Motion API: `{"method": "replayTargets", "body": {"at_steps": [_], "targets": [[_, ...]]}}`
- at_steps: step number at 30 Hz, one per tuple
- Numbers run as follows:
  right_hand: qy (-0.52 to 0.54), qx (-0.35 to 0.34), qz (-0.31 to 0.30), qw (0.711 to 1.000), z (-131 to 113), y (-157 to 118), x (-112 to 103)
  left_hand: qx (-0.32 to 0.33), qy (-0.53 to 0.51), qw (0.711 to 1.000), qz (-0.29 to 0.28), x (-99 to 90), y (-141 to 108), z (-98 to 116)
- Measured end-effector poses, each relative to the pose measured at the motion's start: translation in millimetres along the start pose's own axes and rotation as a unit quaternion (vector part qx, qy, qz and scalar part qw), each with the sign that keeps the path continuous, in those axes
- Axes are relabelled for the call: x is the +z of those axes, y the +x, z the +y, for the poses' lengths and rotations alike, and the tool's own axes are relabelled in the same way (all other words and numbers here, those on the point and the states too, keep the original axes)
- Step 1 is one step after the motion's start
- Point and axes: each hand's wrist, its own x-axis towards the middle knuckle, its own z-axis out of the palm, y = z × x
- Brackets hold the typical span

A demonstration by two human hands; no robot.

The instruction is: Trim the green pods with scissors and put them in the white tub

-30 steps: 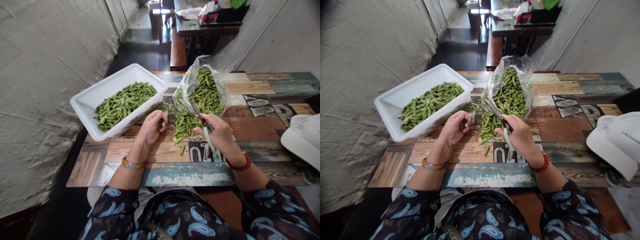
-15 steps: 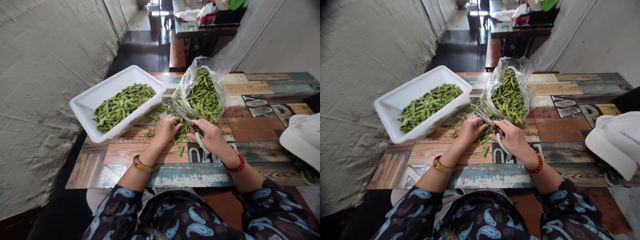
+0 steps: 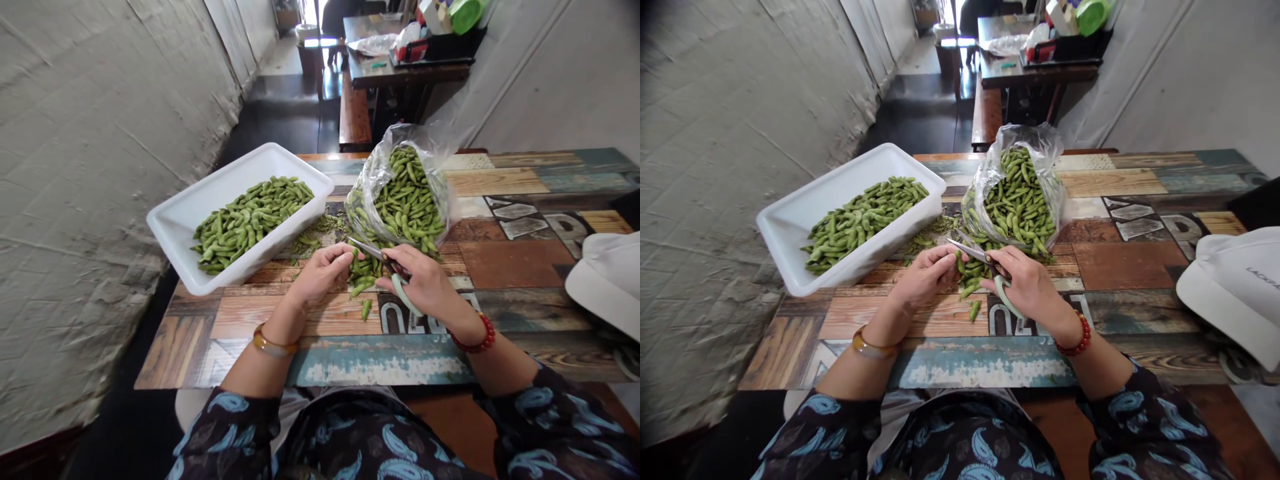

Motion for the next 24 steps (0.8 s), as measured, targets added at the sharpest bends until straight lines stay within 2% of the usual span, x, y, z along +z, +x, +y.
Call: {"method": "replayTargets", "body": {"at_steps": [4, 16, 24], "targets": [[0.020, 0.002, -0.026, 0.999, -3.7, 0.1, -1.0, 0.015, 0.014, 1.000, -0.021, 0.6, 1.4, -1.3], [0.020, 0.001, -0.056, 0.998, -9.2, 0.2, -5.1, 0.025, 0.089, 0.996, -0.016, 2.6, -2.4, 7.1], [0.034, -0.015, -0.049, 0.998, -7.3, -0.2, -3.8, 0.091, 0.151, 0.983, -0.049, -0.9, -0.3, 7.9]]}}
